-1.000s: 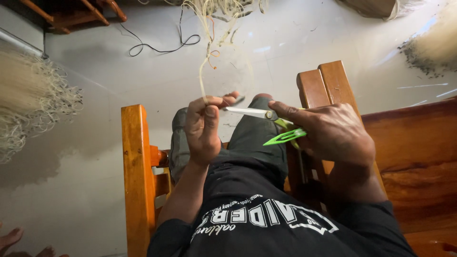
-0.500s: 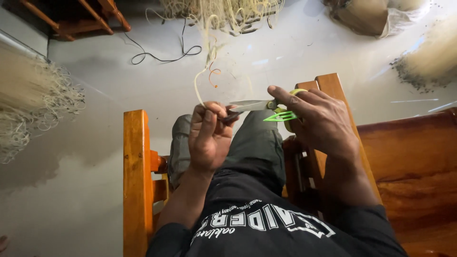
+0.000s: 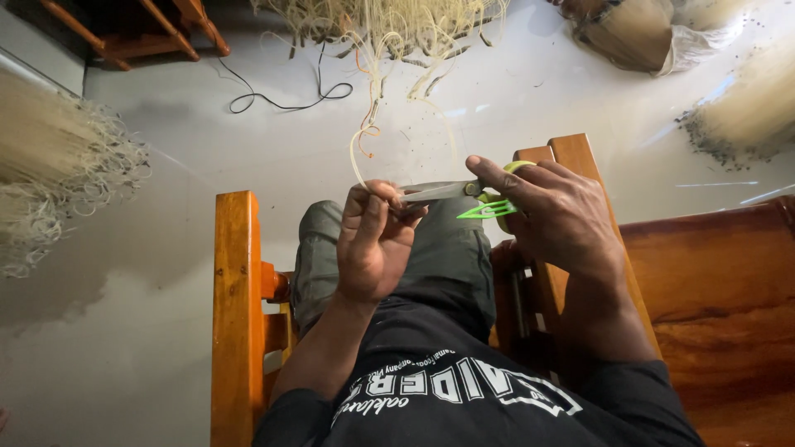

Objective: Repairing a fishing net using a plastic shuttle and scissors

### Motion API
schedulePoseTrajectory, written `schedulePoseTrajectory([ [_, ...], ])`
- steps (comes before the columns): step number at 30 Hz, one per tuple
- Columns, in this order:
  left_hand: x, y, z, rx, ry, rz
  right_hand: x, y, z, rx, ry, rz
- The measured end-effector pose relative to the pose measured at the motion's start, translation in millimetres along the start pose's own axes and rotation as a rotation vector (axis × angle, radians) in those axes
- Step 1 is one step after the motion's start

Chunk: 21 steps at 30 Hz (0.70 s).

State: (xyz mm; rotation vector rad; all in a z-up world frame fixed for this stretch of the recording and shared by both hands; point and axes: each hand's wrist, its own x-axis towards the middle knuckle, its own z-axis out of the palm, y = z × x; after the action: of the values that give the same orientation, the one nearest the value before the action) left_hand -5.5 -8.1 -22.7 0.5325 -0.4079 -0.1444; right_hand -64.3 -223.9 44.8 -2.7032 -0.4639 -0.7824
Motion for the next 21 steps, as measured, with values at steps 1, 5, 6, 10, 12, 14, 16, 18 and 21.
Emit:
schedulePoseTrajectory([
  [1, 0, 1, -2, -0.013, 0.002, -0.017, 0, 0, -1, -0.004, 0.003, 0.0],
  [5, -2, -2, -4, -0.048, 0.018, -0.054, 0, -1, -1, 0.002, 0.016, 0.002],
  [6, -2, -2, -2, -0.048, 0.018, -0.055, 0, -2, -1, 0.001, 0.016, 0.002],
  [10, -5, -5, 0, -0.083, 0.035, -0.092, 1, -2, -1, -0.004, 0.013, -0.004],
  [12, -6, -3, 2, -0.082, 0.037, -0.099, 1, -1, 0, -0.004, 0.017, -0.008],
  [14, -6, 2, 9, -0.078, 0.032, -0.12, -1, 0, 1, -0.015, 0.038, -0.014],
  [16, -5, 1, 8, -0.079, 0.028, -0.117, -1, 0, 1, -0.004, 0.037, -0.012],
  [18, -5, -1, 5, -0.08, 0.024, -0.113, -1, 0, 1, 0.007, 0.036, -0.013],
  [21, -7, -5, 0, -0.061, 0.027, -0.111, -1, 0, 2, 0.023, 0.041, -0.014],
])
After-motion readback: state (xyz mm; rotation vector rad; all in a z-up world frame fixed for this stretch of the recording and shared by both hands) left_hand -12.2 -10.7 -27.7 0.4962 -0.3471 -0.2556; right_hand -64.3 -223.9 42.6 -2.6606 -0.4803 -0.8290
